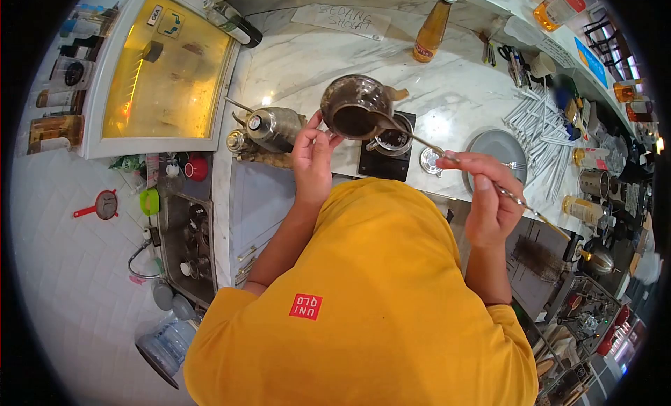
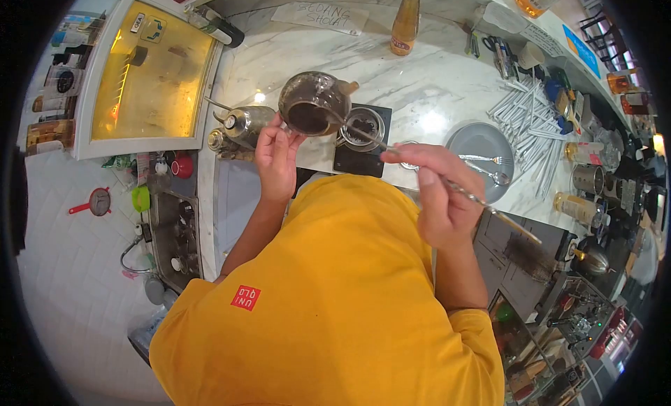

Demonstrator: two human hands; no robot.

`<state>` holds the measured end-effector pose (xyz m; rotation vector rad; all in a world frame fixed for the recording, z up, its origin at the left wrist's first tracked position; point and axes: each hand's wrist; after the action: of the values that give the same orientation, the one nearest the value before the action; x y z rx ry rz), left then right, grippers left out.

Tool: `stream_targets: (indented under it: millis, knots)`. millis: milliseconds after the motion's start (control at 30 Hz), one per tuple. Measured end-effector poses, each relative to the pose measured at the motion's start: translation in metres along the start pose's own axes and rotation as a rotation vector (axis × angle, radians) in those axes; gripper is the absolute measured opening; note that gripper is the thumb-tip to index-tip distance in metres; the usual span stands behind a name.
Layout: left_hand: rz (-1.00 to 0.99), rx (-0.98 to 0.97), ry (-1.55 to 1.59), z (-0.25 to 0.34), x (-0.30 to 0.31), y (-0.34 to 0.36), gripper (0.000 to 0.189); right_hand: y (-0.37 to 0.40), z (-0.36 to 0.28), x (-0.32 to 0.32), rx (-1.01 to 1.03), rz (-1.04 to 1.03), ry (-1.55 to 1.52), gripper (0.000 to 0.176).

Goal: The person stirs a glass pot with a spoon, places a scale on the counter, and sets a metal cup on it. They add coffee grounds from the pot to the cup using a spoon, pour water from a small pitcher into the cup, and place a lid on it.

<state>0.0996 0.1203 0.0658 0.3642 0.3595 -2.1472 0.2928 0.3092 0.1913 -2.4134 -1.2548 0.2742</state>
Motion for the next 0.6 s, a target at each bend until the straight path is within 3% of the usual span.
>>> stream_targets:
  millis: [200,600]
  knots:
    - [-0.109,-0.004,0.126,0.011,-0.007,-0.002,0.011,-0.015,0.003,-0.031,0.13,-0.063,0.256,0.02]
    - [-0.119,-0.022,0.143,0.021,-0.01,0.001,0.012,-0.019,0.008,-0.055,0.042,-0.093,0.28,0.017]
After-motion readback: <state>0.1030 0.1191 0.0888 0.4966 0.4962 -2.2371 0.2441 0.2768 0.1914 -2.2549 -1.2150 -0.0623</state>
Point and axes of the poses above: each hand's wrist, its own y-axis away from the middle knuckle, its own x-axis out of the back of the hand, z = x × y, and after that the axes turned 3 degrees about -z, right-handed
